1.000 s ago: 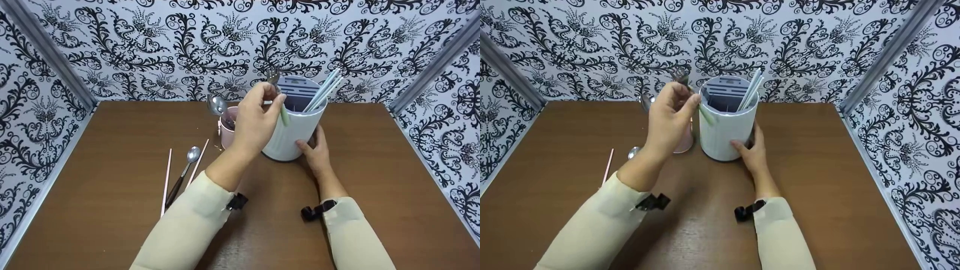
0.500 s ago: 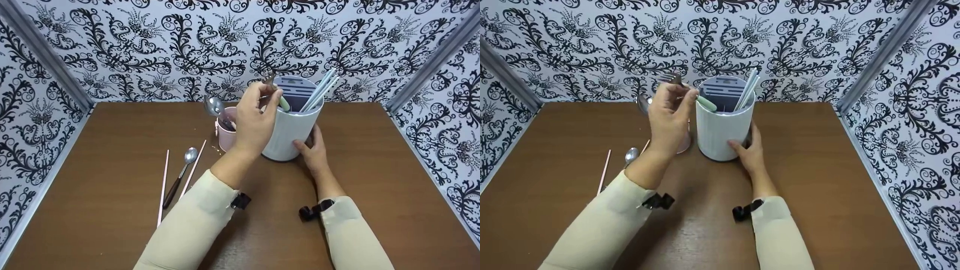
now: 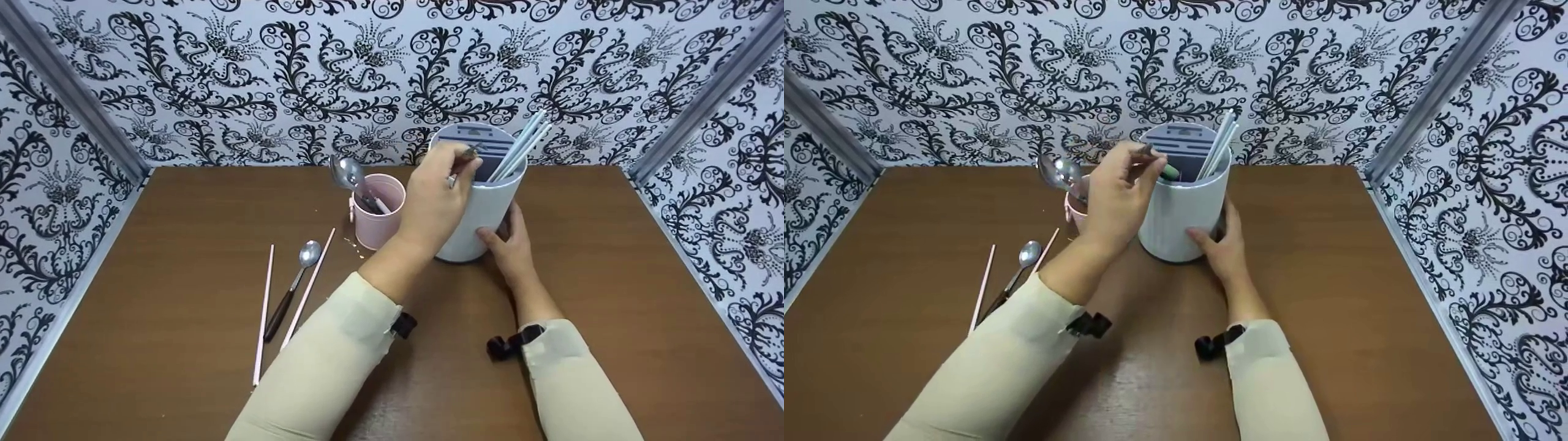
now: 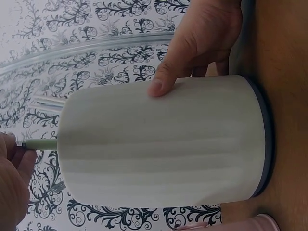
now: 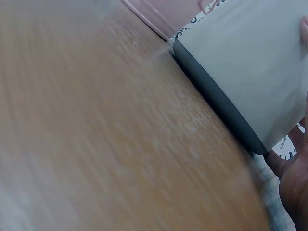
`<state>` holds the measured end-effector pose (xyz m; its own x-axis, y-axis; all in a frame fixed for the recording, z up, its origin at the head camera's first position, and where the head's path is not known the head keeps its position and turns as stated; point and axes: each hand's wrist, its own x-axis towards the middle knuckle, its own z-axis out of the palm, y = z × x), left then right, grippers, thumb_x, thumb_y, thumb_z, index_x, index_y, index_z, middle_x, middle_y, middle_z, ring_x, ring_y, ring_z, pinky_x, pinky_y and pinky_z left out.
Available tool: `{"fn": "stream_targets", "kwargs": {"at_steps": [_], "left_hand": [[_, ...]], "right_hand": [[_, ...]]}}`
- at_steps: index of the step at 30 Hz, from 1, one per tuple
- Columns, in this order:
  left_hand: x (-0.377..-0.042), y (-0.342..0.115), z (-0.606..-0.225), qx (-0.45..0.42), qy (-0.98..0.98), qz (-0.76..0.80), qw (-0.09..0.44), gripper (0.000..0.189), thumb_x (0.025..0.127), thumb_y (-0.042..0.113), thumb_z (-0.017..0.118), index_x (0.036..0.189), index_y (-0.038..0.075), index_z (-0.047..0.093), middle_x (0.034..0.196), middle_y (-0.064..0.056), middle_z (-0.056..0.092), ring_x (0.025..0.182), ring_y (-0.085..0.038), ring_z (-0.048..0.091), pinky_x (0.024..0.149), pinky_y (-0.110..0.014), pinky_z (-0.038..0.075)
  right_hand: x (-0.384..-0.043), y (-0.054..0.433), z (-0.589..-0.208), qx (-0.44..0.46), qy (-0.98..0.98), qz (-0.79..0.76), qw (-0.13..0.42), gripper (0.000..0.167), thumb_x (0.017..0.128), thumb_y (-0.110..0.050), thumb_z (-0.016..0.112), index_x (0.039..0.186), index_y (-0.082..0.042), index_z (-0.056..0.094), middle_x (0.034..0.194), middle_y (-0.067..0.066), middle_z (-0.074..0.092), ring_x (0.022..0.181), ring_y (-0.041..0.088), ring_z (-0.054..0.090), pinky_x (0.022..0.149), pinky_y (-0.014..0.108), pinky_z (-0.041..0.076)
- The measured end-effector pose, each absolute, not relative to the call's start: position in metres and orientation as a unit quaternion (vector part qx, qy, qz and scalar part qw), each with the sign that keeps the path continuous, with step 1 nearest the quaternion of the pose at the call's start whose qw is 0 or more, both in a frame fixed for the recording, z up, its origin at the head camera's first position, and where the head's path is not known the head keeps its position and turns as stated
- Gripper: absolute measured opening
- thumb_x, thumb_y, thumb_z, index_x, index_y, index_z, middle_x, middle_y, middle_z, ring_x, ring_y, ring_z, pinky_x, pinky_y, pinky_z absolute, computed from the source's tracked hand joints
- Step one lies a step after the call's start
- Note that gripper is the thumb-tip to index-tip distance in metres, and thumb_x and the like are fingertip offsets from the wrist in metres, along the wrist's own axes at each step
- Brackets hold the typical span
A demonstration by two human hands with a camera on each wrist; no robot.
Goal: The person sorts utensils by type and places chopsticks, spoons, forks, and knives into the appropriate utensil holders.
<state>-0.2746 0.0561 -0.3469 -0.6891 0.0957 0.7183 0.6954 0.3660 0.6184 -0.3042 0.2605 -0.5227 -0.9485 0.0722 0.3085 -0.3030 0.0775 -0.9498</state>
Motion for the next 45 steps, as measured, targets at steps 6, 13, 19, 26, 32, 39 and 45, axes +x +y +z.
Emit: {"fn": "stream_targets", "kwargs": {"at_steps": [6, 13, 19, 26, 32, 39, 45], "left_hand": [[-0.282, 0.062, -0.347, -0.241, -0.796, -0.483, 0.274, 0.014, 0.102, 0.017, 0.066, 0.107, 0.004, 0.066, 0.107, -0.008, 0.071, 0.103, -0.015, 0.070, 0.096, -0.012, 0.051], [-0.289, 0.065, -0.346, -0.219, -0.812, -0.473, 0.263, 0.012, 0.101, 0.014, 0.066, 0.108, 0.003, 0.066, 0.109, -0.008, 0.070, 0.106, -0.017, 0.071, 0.097, -0.010, 0.050], [-0.294, 0.065, -0.344, -0.211, -0.837, -0.437, 0.253, 0.010, 0.102, 0.014, 0.066, 0.105, 0.005, 0.065, 0.105, -0.007, 0.068, 0.100, -0.016, 0.067, 0.093, -0.019, 0.054], [-0.301, 0.066, -0.339, -0.207, -0.853, -0.418, 0.234, 0.014, 0.100, 0.012, 0.066, 0.113, 0.006, 0.066, 0.113, -0.006, 0.068, 0.108, -0.017, 0.065, 0.100, -0.021, 0.052], [-0.305, 0.069, -0.340, -0.202, -0.848, -0.429, 0.235, 0.023, 0.099, 0.009, 0.067, 0.122, 0.007, 0.066, 0.122, -0.005, 0.069, 0.117, -0.015, 0.065, 0.107, -0.018, 0.048], [-0.307, 0.070, -0.343, -0.207, -0.841, -0.439, 0.240, 0.028, 0.099, 0.007, 0.066, 0.127, 0.008, 0.064, 0.124, -0.006, 0.067, 0.116, -0.016, 0.064, 0.106, -0.018, 0.049], [-0.306, 0.069, -0.344, -0.222, -0.834, -0.437, 0.253, 0.029, 0.099, 0.008, 0.067, 0.128, 0.007, 0.063, 0.121, -0.006, 0.066, 0.114, -0.015, 0.063, 0.105, -0.018, 0.048]], "right_hand": [[-0.303, 0.260, -0.522, 0.087, -0.712, 0.683, 0.137, 0.101, 0.088, -0.032, 0.080, 0.165, -0.008, 0.021, 0.164, 0.015, 0.036, 0.150, 0.028, 0.039, 0.125, 0.050, 0.031], [-0.303, 0.259, -0.522, 0.085, -0.708, 0.687, 0.139, 0.104, 0.087, -0.036, 0.083, 0.165, -0.007, 0.022, 0.164, 0.015, 0.036, 0.150, 0.028, 0.039, 0.125, 0.048, 0.031], [-0.303, 0.258, -0.522, 0.080, -0.714, 0.681, 0.138, 0.106, 0.085, -0.042, 0.084, 0.165, -0.008, 0.022, 0.162, 0.016, 0.039, 0.144, 0.030, 0.045, 0.118, 0.040, 0.040], [-0.302, 0.259, -0.521, 0.075, -0.725, 0.672, 0.131, 0.102, 0.087, -0.041, 0.081, 0.165, -0.010, 0.023, 0.161, 0.014, 0.041, 0.142, 0.028, 0.046, 0.117, 0.042, 0.041], [-0.302, 0.258, -0.520, 0.077, -0.725, 0.672, 0.131, 0.109, 0.084, -0.050, 0.083, 0.165, -0.009, 0.023, 0.163, 0.014, 0.039, 0.146, 0.029, 0.043, 0.121, 0.049, 0.036], [-0.302, 0.258, -0.521, 0.077, -0.721, 0.675, 0.134, 0.113, 0.081, -0.053, 0.085, 0.165, -0.008, 0.023, 0.163, 0.015, 0.038, 0.146, 0.030, 0.043, 0.122, 0.051, 0.035], [-0.303, 0.259, -0.522, 0.077, -0.724, 0.673, 0.134, 0.108, 0.084, -0.046, 0.085, 0.165, -0.008, 0.023, 0.164, 0.015, 0.037, 0.148, 0.031, 0.041, 0.123, 0.051, 0.033]]}}
